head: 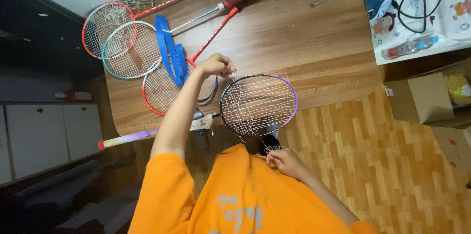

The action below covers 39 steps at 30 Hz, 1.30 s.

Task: Restringing a badminton racket by weaving the string through the frame and pulling it through.

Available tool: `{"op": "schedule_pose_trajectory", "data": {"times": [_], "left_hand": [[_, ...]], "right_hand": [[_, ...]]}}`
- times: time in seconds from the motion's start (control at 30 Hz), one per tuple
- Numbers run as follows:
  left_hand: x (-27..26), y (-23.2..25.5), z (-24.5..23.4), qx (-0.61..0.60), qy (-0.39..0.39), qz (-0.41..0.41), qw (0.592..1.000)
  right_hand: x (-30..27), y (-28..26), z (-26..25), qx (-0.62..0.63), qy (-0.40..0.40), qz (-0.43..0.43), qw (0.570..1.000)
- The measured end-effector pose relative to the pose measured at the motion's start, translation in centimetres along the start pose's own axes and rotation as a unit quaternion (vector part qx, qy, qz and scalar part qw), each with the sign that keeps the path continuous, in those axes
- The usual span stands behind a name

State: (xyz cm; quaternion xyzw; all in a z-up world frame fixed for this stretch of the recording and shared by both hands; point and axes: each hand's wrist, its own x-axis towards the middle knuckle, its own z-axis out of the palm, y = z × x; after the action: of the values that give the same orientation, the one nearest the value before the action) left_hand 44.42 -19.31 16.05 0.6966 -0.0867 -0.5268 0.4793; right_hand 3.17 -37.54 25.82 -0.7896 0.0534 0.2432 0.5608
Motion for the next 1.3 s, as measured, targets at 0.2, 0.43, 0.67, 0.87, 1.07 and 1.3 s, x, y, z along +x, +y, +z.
{"op": "schedule_pose_trajectory", "data": {"times": [0.2, 0.43, 0.67, 0.87, 1.07, 1.3], "left_hand": [[0.6, -1.0, 0.0, -0.007, 0.017, 0.022, 1.000], [3.0, -3.7, -0.2, 0.020, 0.048, 0.009, 0.999], [5.8, -6.3, 0.8, 0.027, 0.126, -0.020, 0.991], [6.6, -6.8, 2.2, 0.013, 0.252, -0.026, 0.967], [4.4, -4.9, 4.9, 0.009, 0.376, -0.028, 0.926], [3.7, -3.3, 5.7, -0.195, 0.446, 0.032, 0.873]], "right_hand": [[-0.4, -0.1, 0.1, 0.006, -0.004, 0.020, 1.000], [-0.3, 0.5, 0.4, 0.023, -0.007, 0.016, 1.000], [-1.4, 1.1, 0.3, 0.025, -0.021, 0.021, 0.999], [-1.3, 1.7, 0.8, 0.029, -0.033, 0.010, 0.999], [-1.6, 0.1, 0.2, 0.068, -0.033, 0.011, 0.997], [-3.2, -1.3, -1.8, 0.088, -0.058, 0.010, 0.994]]}}
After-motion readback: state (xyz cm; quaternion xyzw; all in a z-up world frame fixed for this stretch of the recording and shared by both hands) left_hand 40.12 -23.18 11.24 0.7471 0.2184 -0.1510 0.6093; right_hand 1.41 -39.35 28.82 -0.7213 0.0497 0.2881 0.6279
